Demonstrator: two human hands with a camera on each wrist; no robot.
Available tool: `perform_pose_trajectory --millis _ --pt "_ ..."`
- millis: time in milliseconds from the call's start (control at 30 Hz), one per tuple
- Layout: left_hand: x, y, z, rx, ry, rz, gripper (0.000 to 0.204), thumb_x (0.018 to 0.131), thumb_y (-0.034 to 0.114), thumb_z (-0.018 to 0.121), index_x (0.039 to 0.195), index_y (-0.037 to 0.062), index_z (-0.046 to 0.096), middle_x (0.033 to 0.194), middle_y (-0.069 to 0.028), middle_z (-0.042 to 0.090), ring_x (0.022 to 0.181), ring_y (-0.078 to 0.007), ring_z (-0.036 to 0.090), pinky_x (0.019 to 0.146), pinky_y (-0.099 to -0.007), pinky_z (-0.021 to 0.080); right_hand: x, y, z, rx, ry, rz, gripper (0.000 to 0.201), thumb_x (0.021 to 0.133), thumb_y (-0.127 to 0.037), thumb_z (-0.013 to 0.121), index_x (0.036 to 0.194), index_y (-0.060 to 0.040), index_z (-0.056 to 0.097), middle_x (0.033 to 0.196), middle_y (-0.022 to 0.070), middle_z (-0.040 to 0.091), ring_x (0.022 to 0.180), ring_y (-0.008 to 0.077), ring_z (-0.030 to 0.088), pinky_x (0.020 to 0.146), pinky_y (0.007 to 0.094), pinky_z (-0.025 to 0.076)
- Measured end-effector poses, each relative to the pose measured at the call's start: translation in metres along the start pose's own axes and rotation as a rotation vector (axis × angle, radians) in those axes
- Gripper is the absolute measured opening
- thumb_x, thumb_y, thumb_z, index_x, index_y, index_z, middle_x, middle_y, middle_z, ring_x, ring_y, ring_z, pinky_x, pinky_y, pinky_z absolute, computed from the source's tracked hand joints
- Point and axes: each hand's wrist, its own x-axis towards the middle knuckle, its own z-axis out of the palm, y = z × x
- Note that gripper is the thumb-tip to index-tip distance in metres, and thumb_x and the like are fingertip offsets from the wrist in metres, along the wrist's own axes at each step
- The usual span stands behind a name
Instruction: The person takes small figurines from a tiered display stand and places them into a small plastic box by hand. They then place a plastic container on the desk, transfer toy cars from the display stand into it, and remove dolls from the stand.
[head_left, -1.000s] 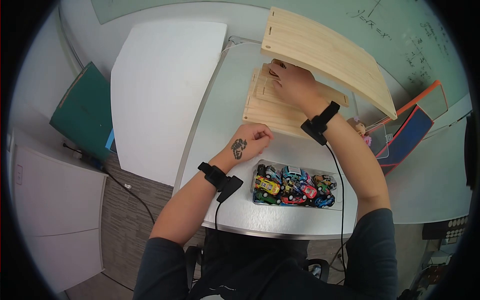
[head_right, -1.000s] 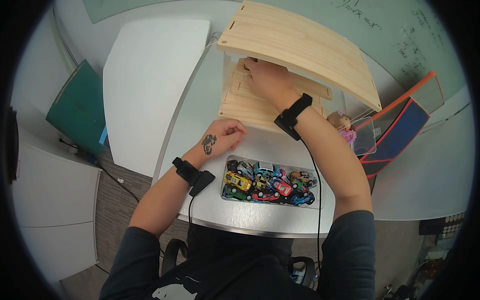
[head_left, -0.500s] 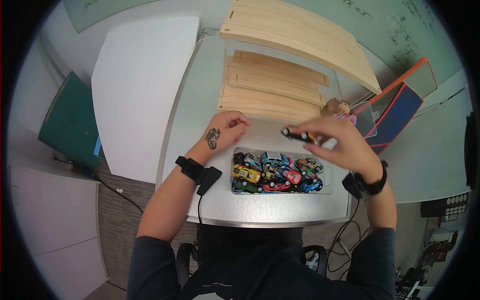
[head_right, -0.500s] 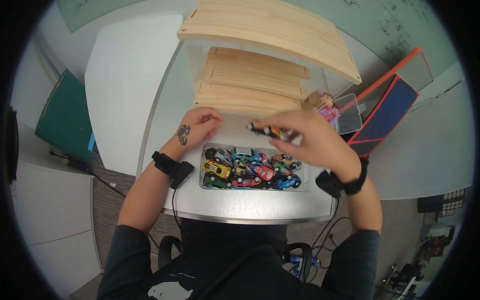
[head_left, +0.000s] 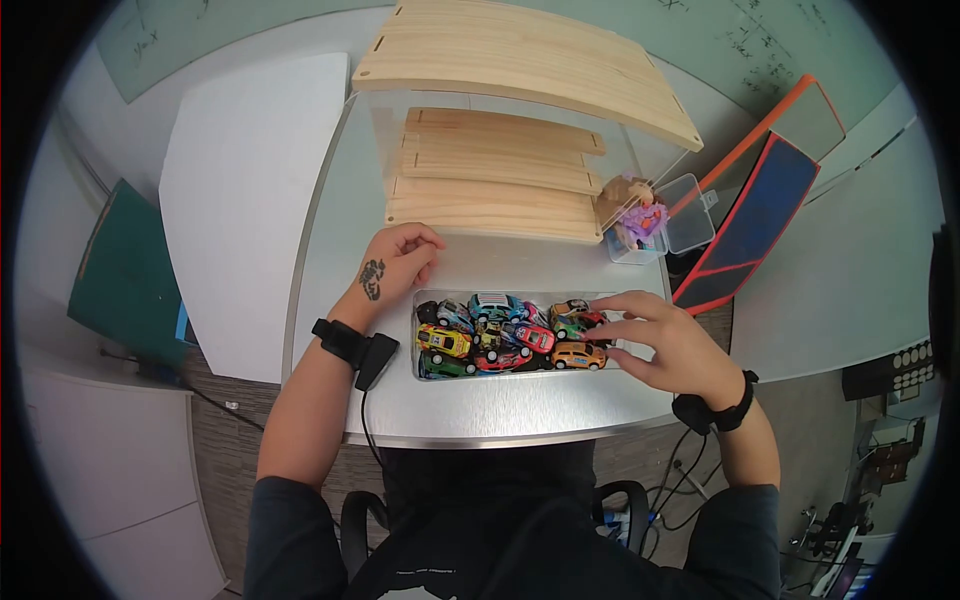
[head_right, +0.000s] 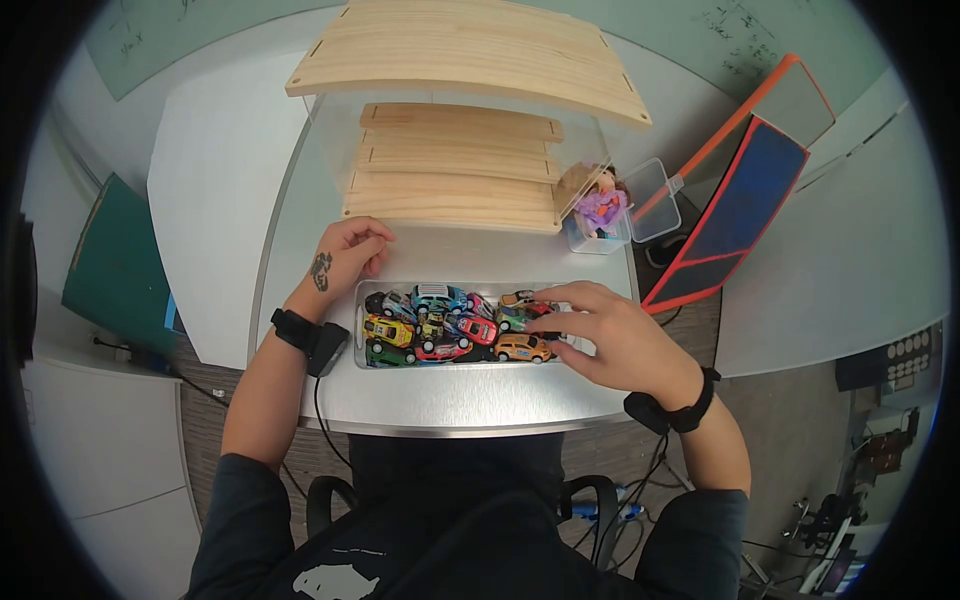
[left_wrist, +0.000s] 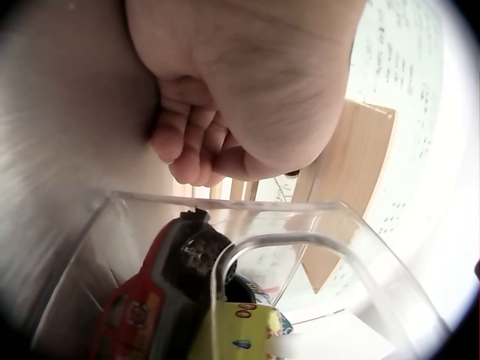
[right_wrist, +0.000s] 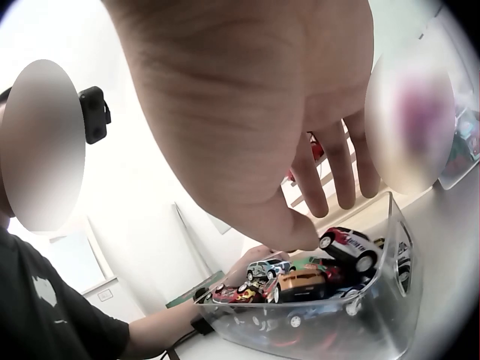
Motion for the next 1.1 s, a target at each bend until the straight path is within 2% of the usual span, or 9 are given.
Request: perform_pose_trajectory --millis 233,300,467,533,633,700,900,1000,1100 --pt "0.001 -0.001 0.001 0.015 0.023 0.006 0.013 0.091 0.004 0.057 0.096 0.0005 0.068 0.070 -0.0018 0.062 0.058 -0.0075 0.057 0.053 -0.0221 0.045 0.013 0.012 0.008 -0.006 -0.080 0.081 0.022 0.082 -0.010 0.073 0.104 -0.0070 0.072 0.105 0.0099 0.070 0.098 0.0304 0.066 0.083 0.0396 0.054" --pt "0.001 -0.004 0.000 0.018 0.034 0.013 0.012 0.089 0.006 0.058 0.095 0.0015 0.068 0.070 -0.0015 0.062 0.056 -0.0073 0.057 0.052 -0.0224 0.046 0.030 0.014 -0.003 -0.044 0.019 -0.004 0.021 0.082 -0.010 0.073 0.102 -0.0071 0.071 0.105 0.0105 0.069 0.097 0.0310 0.066 0.083 0.0402 0.054" --pt "0.000 -0.001 0.000 0.036 0.015 0.031 0.013 0.088 0.006 0.057 0.093 0.0004 0.068 0.069 -0.0024 0.064 0.057 -0.0075 0.059 0.053 -0.0238 0.047 0.118 0.040 -0.008 0.044 0.321 -0.055 0.036 0.086 -0.011 0.067 0.122 -0.0120 0.066 0.122 0.0167 0.065 0.114 0.0304 0.062 0.093 0.0403 0.051" --pt "0.001 0.000 -0.001 0.052 0.015 0.029 0.013 0.088 0.006 0.057 0.093 0.0001 0.068 0.069 -0.0027 0.064 0.057 -0.0076 0.059 0.053 -0.0240 0.048 0.163 0.052 -0.004 -0.204 0.445 -0.163 0.041 0.088 -0.019 0.066 0.128 -0.0113 0.063 0.126 0.0207 0.062 0.119 0.0313 0.059 0.096 0.0418 0.049" --pt "0.001 -0.003 0.000 0.051 0.017 0.042 0.013 0.088 0.006 0.057 0.092 -0.0002 0.068 0.068 -0.0032 0.064 0.056 -0.0079 0.059 0.053 -0.0242 0.048 0.225 0.079 -0.003 -0.313 0.432 0.004 0.039 0.092 -0.026 0.065 0.127 -0.0097 0.063 0.135 0.0196 0.057 0.126 0.0347 0.053 0.101 0.0381 0.046" --pt "0.001 -0.003 0.000 0.038 0.023 0.065 0.014 0.088 0.006 0.056 0.093 -0.0002 0.068 0.068 -0.0034 0.064 0.056 -0.0081 0.059 0.053 -0.0242 0.048 0.255 0.065 -0.007 -0.381 0.387 0.322 0.038 0.093 -0.028 0.062 0.124 -0.0061 0.064 0.125 0.0184 0.064 0.117 0.0346 0.059 0.098 0.0386 0.048" --pt "-0.001 0.003 0.000 0.029 -0.006 0.005 0.013 0.091 0.006 0.056 0.095 0.0000 0.067 0.070 -0.0024 0.064 0.058 -0.0070 0.058 0.052 -0.0227 0.047 0.292 0.085 -0.002 -0.167 0.427 0.065 0.027 0.093 -0.025 0.060 0.107 -0.0026 0.065 0.099 0.0127 0.070 0.094 0.0292 0.064 0.086 0.0408 0.050" --pt "0.000 0.001 0.000 0.015 -0.013 0.022 0.013 0.091 0.006 0.057 0.095 0.0002 0.067 0.070 -0.0023 0.064 0.058 -0.0071 0.058 0.052 -0.0227 0.047 0.292 0.086 0.003 -0.185 0.492 0.031 0.024 0.092 -0.024 0.060 0.106 -0.0041 0.064 0.096 0.0121 0.069 0.091 0.0283 0.064 0.084 0.0406 0.050" --pt "0.001 -0.001 0.000 0.037 -0.002 0.043 0.013 0.090 0.007 0.056 0.093 0.0006 0.067 0.068 -0.0029 0.064 0.056 -0.0084 0.059 0.053 -0.0240 0.048 0.276 0.084 -0.002 -0.296 0.382 0.239 0.022 0.090 -0.021 0.062 0.105 -0.0055 0.066 0.098 0.0127 0.068 0.094 0.0283 0.064 0.085 0.0399 0.050"
